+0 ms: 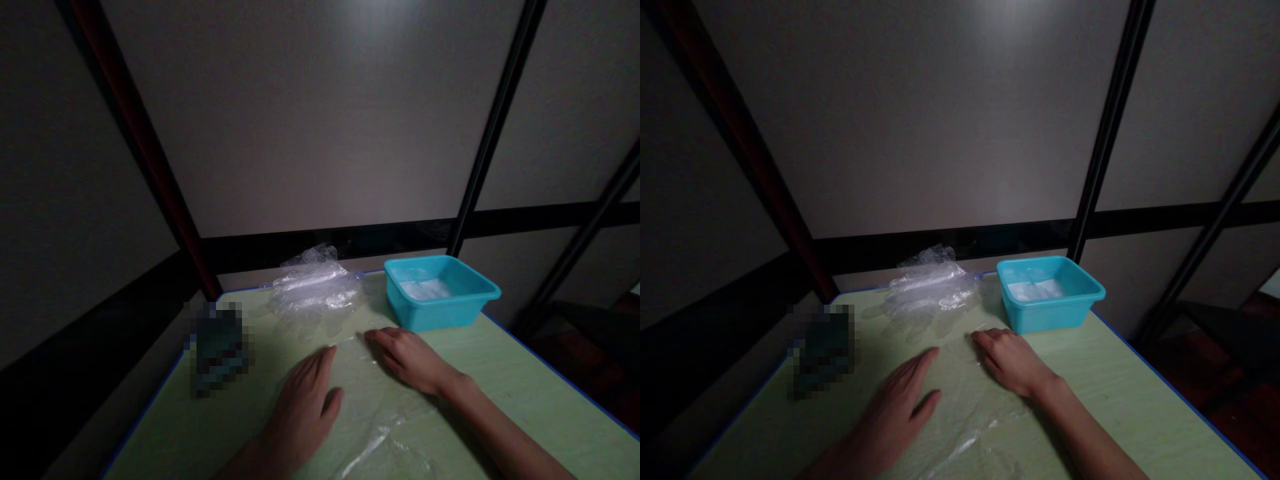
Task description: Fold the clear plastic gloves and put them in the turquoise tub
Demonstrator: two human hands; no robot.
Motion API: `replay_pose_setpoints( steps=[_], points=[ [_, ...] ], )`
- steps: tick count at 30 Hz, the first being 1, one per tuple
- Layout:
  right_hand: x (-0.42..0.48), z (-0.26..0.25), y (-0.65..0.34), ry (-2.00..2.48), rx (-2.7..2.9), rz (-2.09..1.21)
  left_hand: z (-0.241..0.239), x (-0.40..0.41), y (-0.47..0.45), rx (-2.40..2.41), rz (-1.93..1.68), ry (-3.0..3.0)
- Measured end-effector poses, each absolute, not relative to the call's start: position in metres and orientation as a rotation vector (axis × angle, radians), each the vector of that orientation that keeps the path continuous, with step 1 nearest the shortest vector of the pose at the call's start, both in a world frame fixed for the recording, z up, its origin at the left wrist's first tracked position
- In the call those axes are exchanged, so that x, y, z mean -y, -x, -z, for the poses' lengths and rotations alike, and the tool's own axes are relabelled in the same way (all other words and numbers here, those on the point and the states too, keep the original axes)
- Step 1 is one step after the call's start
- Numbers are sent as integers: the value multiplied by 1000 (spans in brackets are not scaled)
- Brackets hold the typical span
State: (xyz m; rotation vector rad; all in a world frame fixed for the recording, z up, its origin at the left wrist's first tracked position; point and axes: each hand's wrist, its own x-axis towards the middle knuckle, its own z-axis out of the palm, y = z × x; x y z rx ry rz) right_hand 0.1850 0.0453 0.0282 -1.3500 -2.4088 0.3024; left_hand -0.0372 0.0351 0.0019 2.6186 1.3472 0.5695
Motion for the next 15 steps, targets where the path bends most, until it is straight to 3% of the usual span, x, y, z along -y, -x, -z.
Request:
replay_pose_setpoints(
  steps=[15],
  points=[
    [-50, -4, -155, 1206, 2621, -279, 12, -42, 46, -1235, -391, -2855]
  ],
)
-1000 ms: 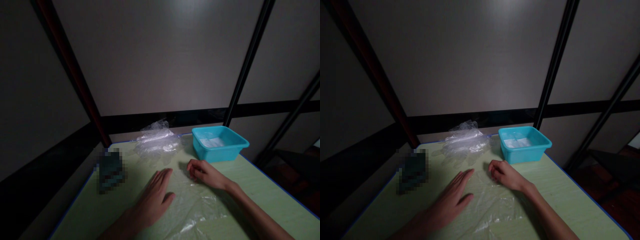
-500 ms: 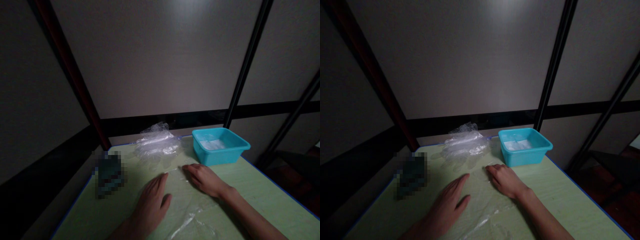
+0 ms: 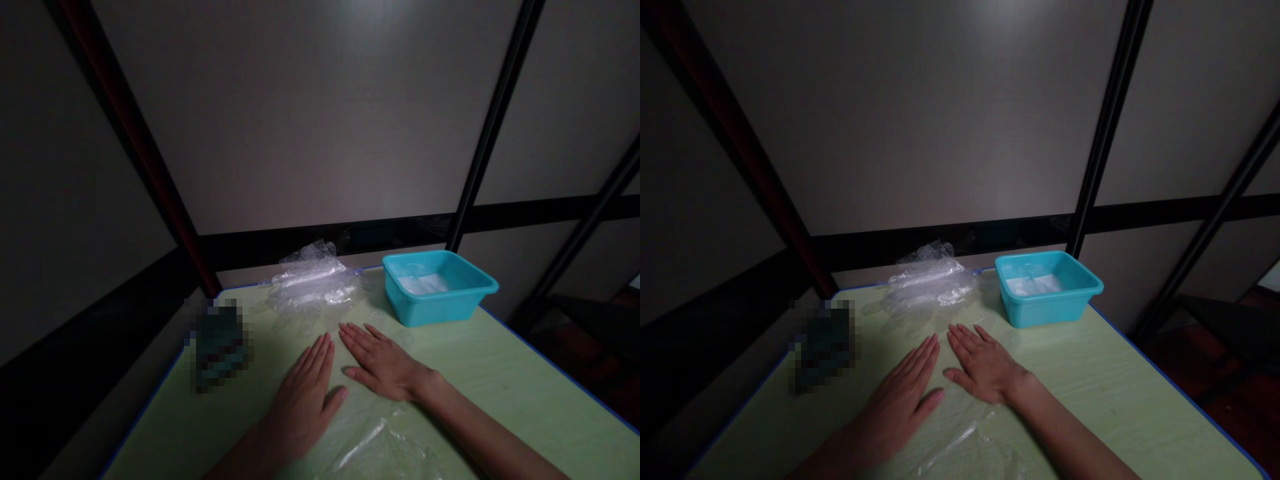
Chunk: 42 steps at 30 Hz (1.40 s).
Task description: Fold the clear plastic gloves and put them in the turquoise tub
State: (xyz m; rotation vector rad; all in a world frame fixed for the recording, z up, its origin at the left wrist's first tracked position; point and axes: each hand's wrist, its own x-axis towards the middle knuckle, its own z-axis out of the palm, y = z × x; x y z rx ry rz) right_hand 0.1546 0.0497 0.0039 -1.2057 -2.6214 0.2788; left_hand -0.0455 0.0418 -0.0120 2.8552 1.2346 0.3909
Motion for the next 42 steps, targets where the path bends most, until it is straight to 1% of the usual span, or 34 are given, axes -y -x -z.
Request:
replay_pose_setpoints(
  steps=[6, 10, 12, 14, 17, 19, 22, 24, 28, 32, 34, 36, 38, 42],
  points=[
    [-52, -9, -156, 1174, 2550, -366, 7, -45, 44, -1206, -435, -2801],
    [-40, -34, -170, 1020, 2387, -503, -7, -39, 44, -1232, -577, -2683],
    [-25, -51, -181, 911, 2424, -569, -17, -30, 45, -1155, -619, -2667],
    [-5, -64, -191, 901, 2550, -625, -26, -18, 45, -1004, -589, -2677],
    [27, -71, -201, 959, 2708, -611, -36, -2, 40, -827, -421, -2673],
    [43, -68, -204, 1025, 2763, -559, -38, 5, 35, -795, -344, -2621],
    [55, -60, -203, 1060, 2808, -459, -38, 9, 29, -816, -331, -2481],
    [54, -57, -202, 1031, 2796, -454, -36, 9, 28, -860, -327, -2351],
    [39, -63, -201, 1024, 2613, -682, -38, 6, 36, -934, -350, -2064],
    [8, -68, -194, 1024, 2325, -959, -45, 0, 47, -887, -344, -1894],
    [-9, -65, -189, 983, 2192, -1135, -46, -2, 52, -895, -325, -1847],
    [-23, -58, -184, 986, 2118, -1203, -44, -4, 57, -924, -301, -1805],
    [-32, -49, -181, 1052, 2138, -1067, -40, -5, 61, -965, -281, -1788],
    [-31, -40, -179, 1191, 2140, -560, -35, -6, 69, -1059, -236, -1822]
  ],
)
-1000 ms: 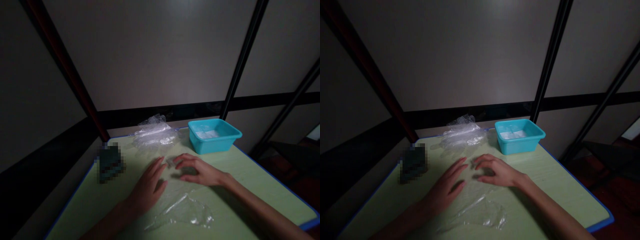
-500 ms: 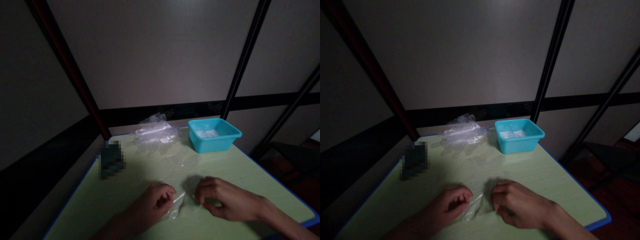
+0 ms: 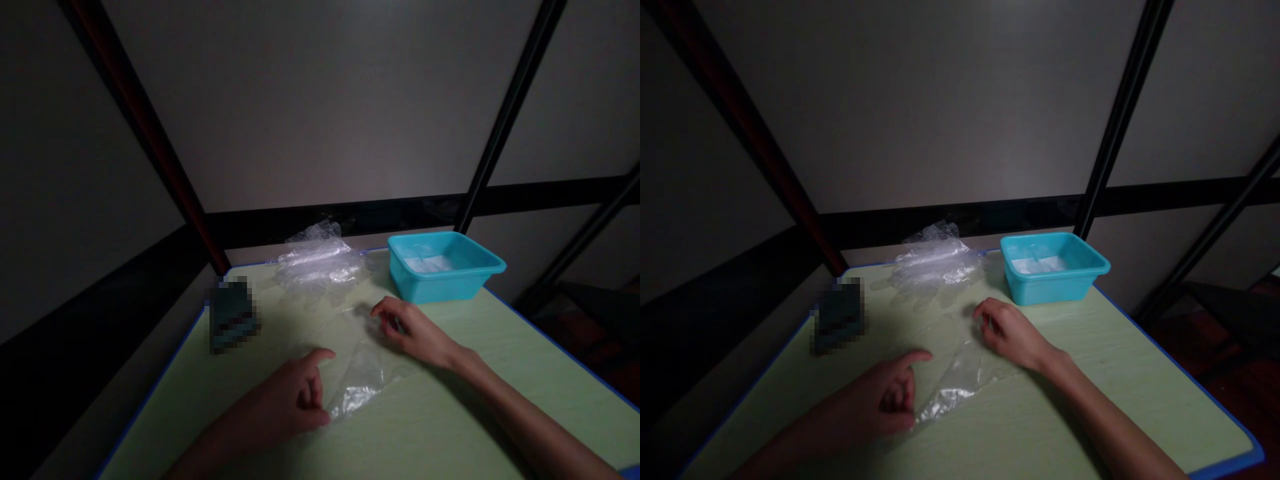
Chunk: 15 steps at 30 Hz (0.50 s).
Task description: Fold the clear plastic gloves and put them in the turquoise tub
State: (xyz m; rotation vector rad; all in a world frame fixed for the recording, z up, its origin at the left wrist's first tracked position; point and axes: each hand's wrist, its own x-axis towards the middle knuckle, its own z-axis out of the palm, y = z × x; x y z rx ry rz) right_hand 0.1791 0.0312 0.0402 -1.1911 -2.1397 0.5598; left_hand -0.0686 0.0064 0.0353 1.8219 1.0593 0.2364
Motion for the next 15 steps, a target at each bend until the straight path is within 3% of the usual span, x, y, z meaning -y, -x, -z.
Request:
replay_pose_setpoints(
  steps=[6, 9, 15],
  points=[
    [-13, -43, -167, 1011, 2296, -499, -41, 0, 61, -1148, -298, -2191],
    [-9, -38, -159, 1021, 2472, -353, -44, 11, 51, -941, -386, -2522],
    [-13, -15, -157, 1203, 2581, -75, -39, 18, 42, -616, -41, -2725]
  ],
)
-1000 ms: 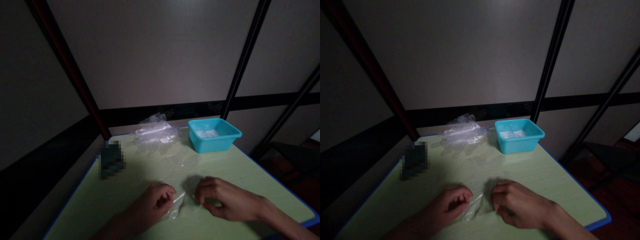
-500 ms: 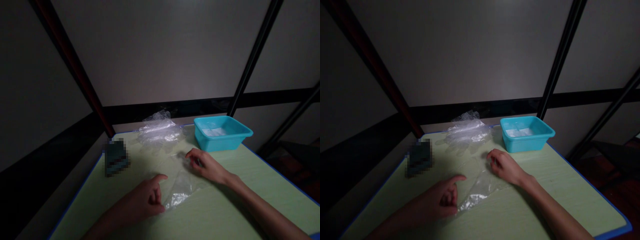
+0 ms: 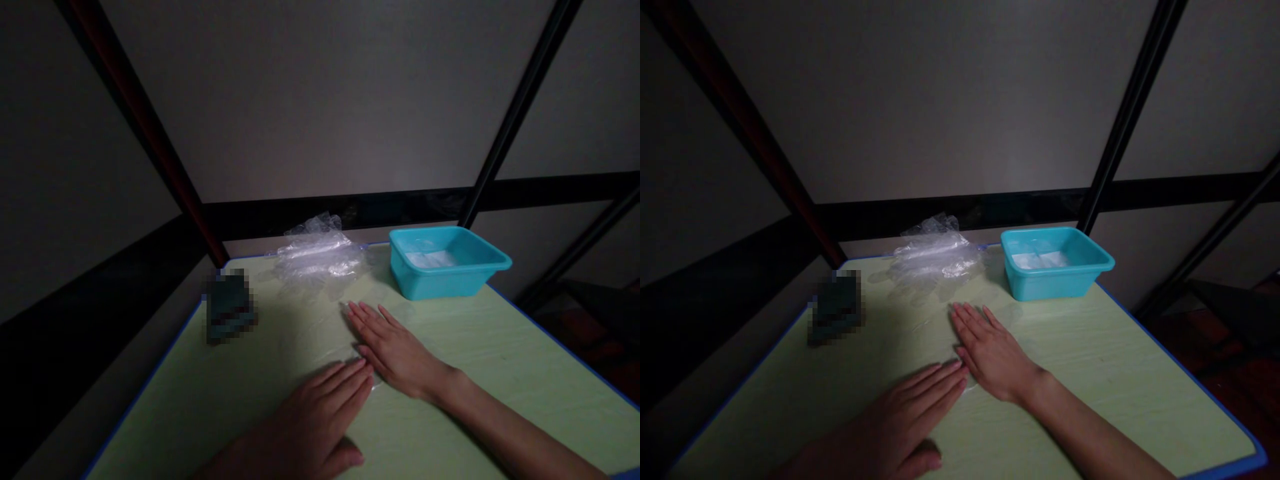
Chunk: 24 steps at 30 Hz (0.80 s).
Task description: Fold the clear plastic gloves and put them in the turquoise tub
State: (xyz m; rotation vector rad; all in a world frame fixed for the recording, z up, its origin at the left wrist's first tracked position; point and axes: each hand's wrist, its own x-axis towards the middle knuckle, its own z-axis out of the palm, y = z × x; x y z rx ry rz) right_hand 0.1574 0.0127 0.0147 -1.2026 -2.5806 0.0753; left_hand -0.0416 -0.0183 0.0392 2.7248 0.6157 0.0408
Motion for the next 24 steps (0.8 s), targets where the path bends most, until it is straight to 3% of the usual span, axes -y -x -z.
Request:
replay_pose_setpoints(
  steps=[9, 24],
  points=[
    [-17, -4, -167, 1293, 2558, -60, -37, 17, 44, -575, -17, -2729],
    [-28, -16, -170, 1542, 2314, -72, -26, -3, 64, -532, -495, -2929]
  ],
)
